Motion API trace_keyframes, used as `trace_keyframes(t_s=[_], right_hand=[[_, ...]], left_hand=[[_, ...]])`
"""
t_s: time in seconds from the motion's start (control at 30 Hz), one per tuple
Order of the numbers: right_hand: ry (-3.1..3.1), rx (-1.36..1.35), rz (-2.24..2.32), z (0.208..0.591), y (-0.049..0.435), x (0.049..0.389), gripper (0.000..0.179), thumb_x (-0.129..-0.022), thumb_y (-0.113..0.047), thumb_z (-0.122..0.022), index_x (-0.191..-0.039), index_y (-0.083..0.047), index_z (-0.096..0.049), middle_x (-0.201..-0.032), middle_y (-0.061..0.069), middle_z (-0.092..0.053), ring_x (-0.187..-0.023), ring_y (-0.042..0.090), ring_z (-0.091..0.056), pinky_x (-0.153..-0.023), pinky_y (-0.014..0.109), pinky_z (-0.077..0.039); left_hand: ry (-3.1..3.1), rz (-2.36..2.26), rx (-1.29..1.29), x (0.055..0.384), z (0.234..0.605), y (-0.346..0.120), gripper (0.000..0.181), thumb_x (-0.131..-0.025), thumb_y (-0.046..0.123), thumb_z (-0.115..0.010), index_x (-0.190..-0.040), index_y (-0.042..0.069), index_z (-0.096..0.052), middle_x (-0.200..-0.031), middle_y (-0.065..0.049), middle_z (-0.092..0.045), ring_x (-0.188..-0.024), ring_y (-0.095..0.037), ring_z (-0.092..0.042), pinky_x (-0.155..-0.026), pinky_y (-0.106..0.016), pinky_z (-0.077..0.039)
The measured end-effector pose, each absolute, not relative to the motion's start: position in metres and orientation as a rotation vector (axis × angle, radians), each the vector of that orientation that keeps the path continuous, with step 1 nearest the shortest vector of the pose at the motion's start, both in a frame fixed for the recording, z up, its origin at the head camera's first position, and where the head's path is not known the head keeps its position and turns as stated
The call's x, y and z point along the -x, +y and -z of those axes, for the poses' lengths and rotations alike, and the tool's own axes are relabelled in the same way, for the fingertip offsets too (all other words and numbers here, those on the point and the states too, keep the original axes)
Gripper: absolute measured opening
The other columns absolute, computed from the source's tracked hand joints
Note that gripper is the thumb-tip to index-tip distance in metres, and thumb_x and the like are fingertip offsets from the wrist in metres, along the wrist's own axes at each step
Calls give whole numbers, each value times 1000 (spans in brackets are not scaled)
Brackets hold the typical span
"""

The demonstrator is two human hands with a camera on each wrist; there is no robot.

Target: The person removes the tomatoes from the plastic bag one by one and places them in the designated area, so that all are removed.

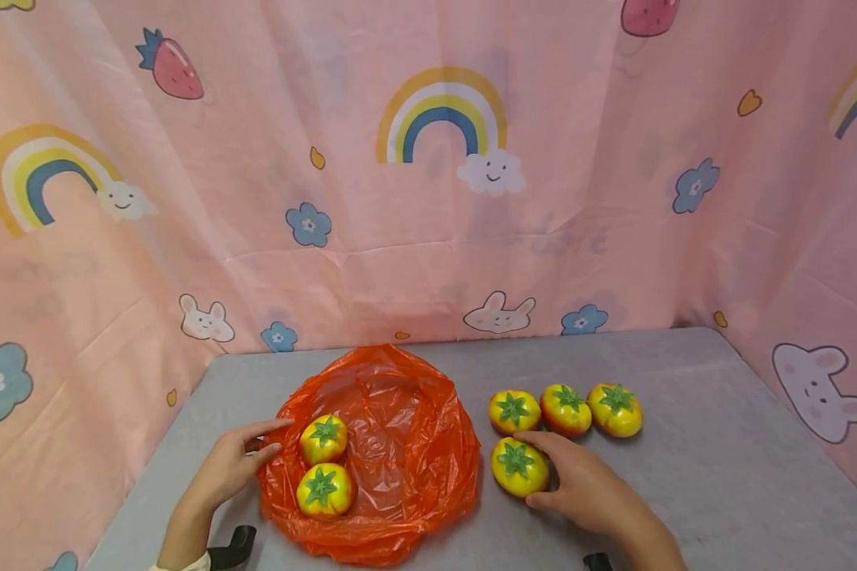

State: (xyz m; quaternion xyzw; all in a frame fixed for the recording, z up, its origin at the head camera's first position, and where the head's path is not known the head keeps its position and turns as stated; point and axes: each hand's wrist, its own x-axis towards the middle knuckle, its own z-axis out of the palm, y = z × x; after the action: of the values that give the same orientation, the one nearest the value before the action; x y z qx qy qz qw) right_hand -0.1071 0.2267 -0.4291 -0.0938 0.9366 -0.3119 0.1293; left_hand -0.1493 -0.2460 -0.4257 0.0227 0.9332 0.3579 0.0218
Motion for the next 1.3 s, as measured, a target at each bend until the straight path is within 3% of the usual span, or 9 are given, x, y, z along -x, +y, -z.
trace_keyframes(t_s=[0.43,1.3], right_hand=[[2739,193,885,427,231,110,79,-69,-40,-88,-137,-20,-55,-140,10,-57,-113,25,-61,-94,58,-53],[2813,259,895,424,233,108,70,-71,-31,-88,-133,-19,-59,-137,9,-60,-115,27,-62,-95,57,-53]], left_hand=[[2877,-1089,-23,152,426,-246,38,-91,3,-68,-126,19,-70,-132,-14,-66,-105,-30,-68,-88,-46,-61],[2857,-1088,-3,152,426,-246,43,-90,4,-69,-131,18,-66,-135,-15,-63,-99,-23,-68,-83,-40,-62]])
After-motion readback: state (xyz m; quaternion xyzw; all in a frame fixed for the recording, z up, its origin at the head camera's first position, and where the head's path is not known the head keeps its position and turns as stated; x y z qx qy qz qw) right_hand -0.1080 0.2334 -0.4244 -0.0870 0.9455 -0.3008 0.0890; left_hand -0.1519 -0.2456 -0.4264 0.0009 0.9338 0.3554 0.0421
